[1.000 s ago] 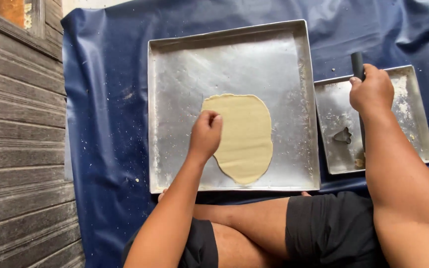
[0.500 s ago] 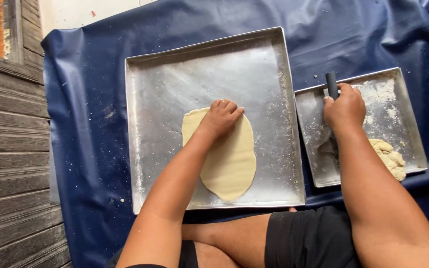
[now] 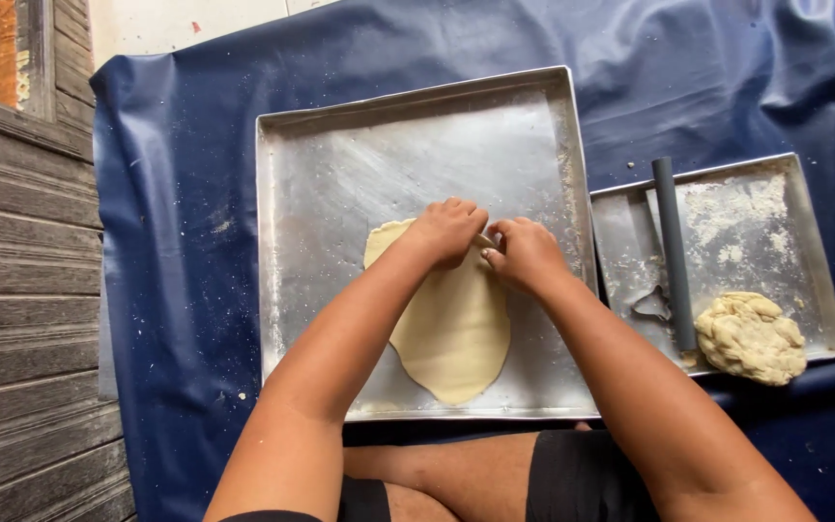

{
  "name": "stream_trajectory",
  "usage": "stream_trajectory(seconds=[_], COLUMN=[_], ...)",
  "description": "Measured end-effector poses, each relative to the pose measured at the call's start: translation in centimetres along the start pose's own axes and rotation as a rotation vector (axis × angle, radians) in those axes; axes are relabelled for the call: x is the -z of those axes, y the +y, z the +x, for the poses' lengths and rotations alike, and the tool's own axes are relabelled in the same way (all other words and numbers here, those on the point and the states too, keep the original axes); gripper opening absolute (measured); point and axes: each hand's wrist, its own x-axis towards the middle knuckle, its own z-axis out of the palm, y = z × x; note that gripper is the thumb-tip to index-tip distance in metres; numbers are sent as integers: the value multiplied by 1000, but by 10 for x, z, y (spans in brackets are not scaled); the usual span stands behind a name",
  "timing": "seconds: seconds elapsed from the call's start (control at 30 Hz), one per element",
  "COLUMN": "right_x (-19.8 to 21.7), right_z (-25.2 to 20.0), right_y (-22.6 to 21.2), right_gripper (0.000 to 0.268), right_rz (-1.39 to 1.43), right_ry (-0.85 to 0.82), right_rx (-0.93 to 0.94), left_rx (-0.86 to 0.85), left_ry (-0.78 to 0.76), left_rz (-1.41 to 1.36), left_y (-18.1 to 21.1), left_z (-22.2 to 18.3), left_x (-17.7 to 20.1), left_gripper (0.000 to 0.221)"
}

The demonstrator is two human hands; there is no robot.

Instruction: Rolling out a piece of dough on a metal tray using a small rolling pin while sitting on the floor.

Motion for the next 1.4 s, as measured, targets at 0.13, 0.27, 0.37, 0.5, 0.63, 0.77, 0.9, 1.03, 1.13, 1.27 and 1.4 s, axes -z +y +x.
stream_trajectory(seconds=[0.13, 0.27, 0.37, 0.5, 0.63, 0.77, 0.9, 1.03, 1.13, 1.27, 1.4], right_x=[-20, -26, -19, -4, 9, 6, -24, -24, -13, -12, -16], right_z=[1, 3, -6, -14, -30, -37, -17, -28, -45, -67, -85], right_y=[1, 0, -9, -20, -32, -34, -20, -20, -29, -44, -59], right_gripper=[24, 17, 16, 18, 20, 35, 26, 18, 16, 13, 5], right_rz=[-53, -60, -9, 23, 89, 173, 16, 53, 90, 35, -196], right_ry=[61, 73, 54, 3, -63, -85, -54, -8, 2, 35, 255], right_rx=[34, 51, 77, 87, 50, -21, -41, 1, 104, 233, 402], left_rx=[-34, 93, 136, 78, -29, -163, -122, -144, -178, -349, -409], left_ry=[65, -10, 46, 98, 180, 240, 275, 199, 106, 483, 734], left_rz=[-34, -130, -136, -99, -51, -20, 42, 8, -42, 90, 133], left_y=[1, -11, -20, -28, -29, -26, -42, -41, -38, -30, -30], left_z=[-29, -39, -38, -33, -44, -54, -38, -44, -64, -96, -127], left_x=[29, 36, 12, -6, 2, 19, -13, -3, 26, 50, 50], left_gripper=[14, 39, 27, 17, 14, 29, 14, 15, 12, 12, 19])
